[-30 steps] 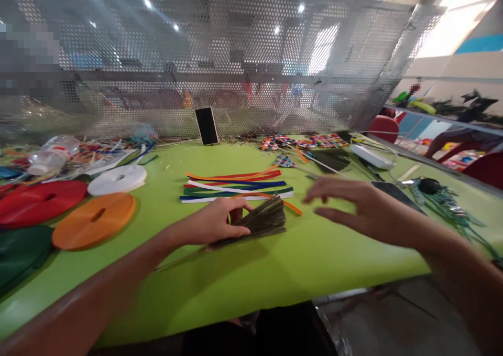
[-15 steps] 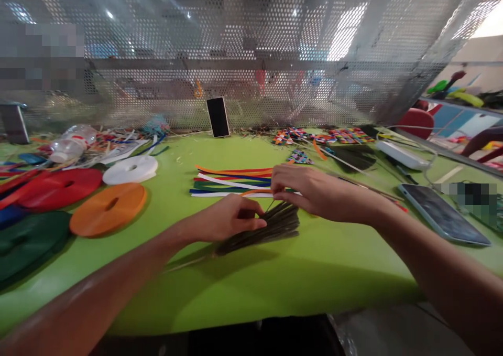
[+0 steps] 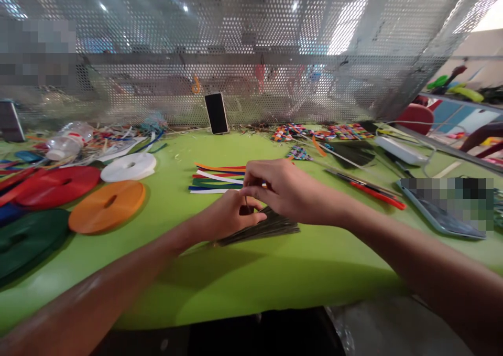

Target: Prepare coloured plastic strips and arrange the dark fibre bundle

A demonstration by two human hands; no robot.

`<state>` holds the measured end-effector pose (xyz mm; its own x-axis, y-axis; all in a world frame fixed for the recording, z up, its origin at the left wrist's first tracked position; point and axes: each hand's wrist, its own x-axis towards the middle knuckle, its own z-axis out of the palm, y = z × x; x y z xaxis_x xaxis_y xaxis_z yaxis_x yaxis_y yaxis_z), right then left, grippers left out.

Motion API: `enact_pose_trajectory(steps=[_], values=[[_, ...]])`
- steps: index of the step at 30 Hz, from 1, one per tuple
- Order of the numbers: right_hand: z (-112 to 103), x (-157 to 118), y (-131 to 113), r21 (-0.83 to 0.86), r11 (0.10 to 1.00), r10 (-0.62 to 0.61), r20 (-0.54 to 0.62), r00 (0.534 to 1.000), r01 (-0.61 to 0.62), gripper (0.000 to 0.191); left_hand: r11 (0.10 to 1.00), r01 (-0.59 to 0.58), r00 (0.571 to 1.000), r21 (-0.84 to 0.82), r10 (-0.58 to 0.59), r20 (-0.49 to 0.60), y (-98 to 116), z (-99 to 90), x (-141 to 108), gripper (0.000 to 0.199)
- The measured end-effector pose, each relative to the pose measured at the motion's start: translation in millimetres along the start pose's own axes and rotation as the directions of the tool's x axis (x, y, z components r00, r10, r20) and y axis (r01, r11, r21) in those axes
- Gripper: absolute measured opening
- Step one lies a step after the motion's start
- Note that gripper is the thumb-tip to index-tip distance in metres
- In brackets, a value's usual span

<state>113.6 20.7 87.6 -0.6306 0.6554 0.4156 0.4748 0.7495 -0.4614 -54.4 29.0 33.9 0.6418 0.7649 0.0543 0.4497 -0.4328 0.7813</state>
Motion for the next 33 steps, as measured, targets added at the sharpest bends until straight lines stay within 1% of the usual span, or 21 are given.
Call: enact_pose_trajectory(steps=[3,5,7,9,10,12,13,15,16,18,20,22,24,25,27,30,32,33], values=[[5,5,-3,0.109,0.994,0.015,-0.038,0.999,-0.011,0.015,0.997,-0.018,0.999,0.078,0.02,-0.033,1,-0.5,0,0.016],[4,6,3,0.237,0.969,0.093,-0.053,0.994,-0.078,0.012,0.994,-0.011,1.0,0.108,0.014,-0.02,-1,-6.2,0,0.024],[-1,4,14,0.362,0.919,0.197,-0.075,0.978,-0.157,0.013,0.996,-0.005,0.999,0.092,0.0,0.052,-1,-16.0,-1,0.036],[-11,0,27,0.434,0.878,0.281,-0.128,0.951,-0.201,0.018,0.999,0.04,0.986,0.0,-0.039,0.164,0,-27.4,-3,0.043],[-17,-2,33,0.456,0.865,0.305,-0.146,0.941,-0.209,0.02,0.995,0.08,0.972,-0.06,-0.065,0.227,1,-32.6,-4,0.044],[-28,-8,41,0.483,0.853,0.324,-0.188,0.927,-0.2,0.024,0.972,0.169,0.935,-0.164,-0.106,0.34,4,-39.6,-6,0.047],[-32,-11,43,0.48,0.856,0.325,-0.214,0.921,-0.191,0.025,0.957,0.207,0.919,-0.203,-0.119,0.377,5,-40.9,-7,0.049],[-37,-16,43,0.446,0.879,0.311,-0.275,0.91,-0.166,0.024,0.929,0.254,0.901,-0.27,-0.126,0.414,4,-38.9,-7,0.045],[-36,-19,41,0.425,0.892,0.298,-0.304,0.905,-0.151,0.022,0.918,0.266,0.901,-0.295,-0.128,0.414,4,-36.1,-6,0.041],[-30,-24,35,0.402,0.908,0.266,-0.339,0.902,-0.117,0.018,0.919,0.263,0.917,-0.293,-0.144,0.371,1,-28.4,-4,0.034],[-18,-27,26,0.393,0.915,0.232,-0.33,0.915,-0.09,0.014,0.963,0.197,0.954,-0.183,-0.145,0.263,-2,-20.6,-1,0.032],[-4,-28,18,0.357,0.93,0.193,-0.268,0.944,-0.089,0.01,0.997,0.077,0.988,-0.004,-0.076,0.138,-5,-14.4,1,0.029],[7,-26,10,0.342,0.934,0.177,-0.197,0.964,-0.102,0.011,0.988,-0.025,0.998,0.15,0.015,0.065,-10,-9.4,1,0.024],[11,-24,6,0.371,0.922,0.177,-0.158,0.971,-0.107,0.012,0.98,-0.055,0.998,0.192,0.047,0.044,-13,-7.0,1,0.022],[17,-19,-3,0.5,0.858,0.172,-0.071,0.983,-0.114,0.015,0.977,-0.09,0.996,0.195,0.088,0.016,-18,-2.0,-2,0.018],[19,-10,-18,0.713,0.692,0.111,0.05,0.993,-0.114,0.021,0.986,-0.143,0.988,0.08,0.147,-0.051,-21,4.8,-6,0.017],[18,-4,-24,0.793,0.603,0.054,0.068,0.996,-0.087,0.025,0.988,-0.151,0.984,0.024,0.152,-0.091,-19,7.5,-8,0.017],[16,-1,-24,0.813,0.579,0.033,0.06,0.998,-0.068,0.026,0.989,-0.148,0.984,0.016,0.149,-0.103,-17,8.0,-8,0.017]])
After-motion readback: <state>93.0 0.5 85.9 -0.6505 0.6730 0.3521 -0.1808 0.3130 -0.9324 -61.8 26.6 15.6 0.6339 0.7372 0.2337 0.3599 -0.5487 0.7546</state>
